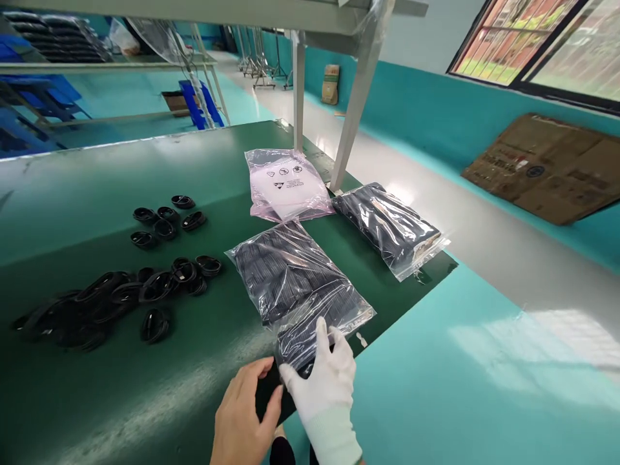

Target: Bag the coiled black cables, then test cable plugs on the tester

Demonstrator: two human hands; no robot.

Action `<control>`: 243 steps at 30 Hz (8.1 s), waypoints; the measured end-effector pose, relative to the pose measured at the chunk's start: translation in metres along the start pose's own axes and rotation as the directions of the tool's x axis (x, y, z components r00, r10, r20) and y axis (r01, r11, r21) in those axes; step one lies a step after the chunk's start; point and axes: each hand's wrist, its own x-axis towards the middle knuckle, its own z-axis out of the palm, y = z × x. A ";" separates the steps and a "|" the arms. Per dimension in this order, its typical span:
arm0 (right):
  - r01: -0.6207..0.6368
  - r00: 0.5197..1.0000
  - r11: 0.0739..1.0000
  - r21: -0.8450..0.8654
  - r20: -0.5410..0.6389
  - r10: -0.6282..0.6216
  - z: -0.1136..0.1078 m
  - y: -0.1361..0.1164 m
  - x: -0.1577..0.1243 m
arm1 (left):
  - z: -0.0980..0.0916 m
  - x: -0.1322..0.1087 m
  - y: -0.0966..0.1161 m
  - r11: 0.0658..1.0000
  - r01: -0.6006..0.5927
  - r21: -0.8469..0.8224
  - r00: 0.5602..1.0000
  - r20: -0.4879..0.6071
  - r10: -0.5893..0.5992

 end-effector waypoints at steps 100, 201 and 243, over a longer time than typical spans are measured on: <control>0.861 0.499 0.499 -0.096 -0.032 -0.866 0.001 0.055 0.021 | 0.004 -0.022 0.035 0.922 0.388 -0.012 0.920 -0.053 -0.388; 0.945 0.323 0.321 -0.067 0.011 -0.946 -0.016 0.013 0.098 | 0.020 0.045 0.051 0.886 0.270 0.378 0.950 -0.254 -0.181; 0.929 0.370 0.344 -0.136 0.336 -0.866 -0.008 0.027 0.054 | 0.004 0.049 0.011 0.501 0.701 -0.507 0.655 0.181 -0.734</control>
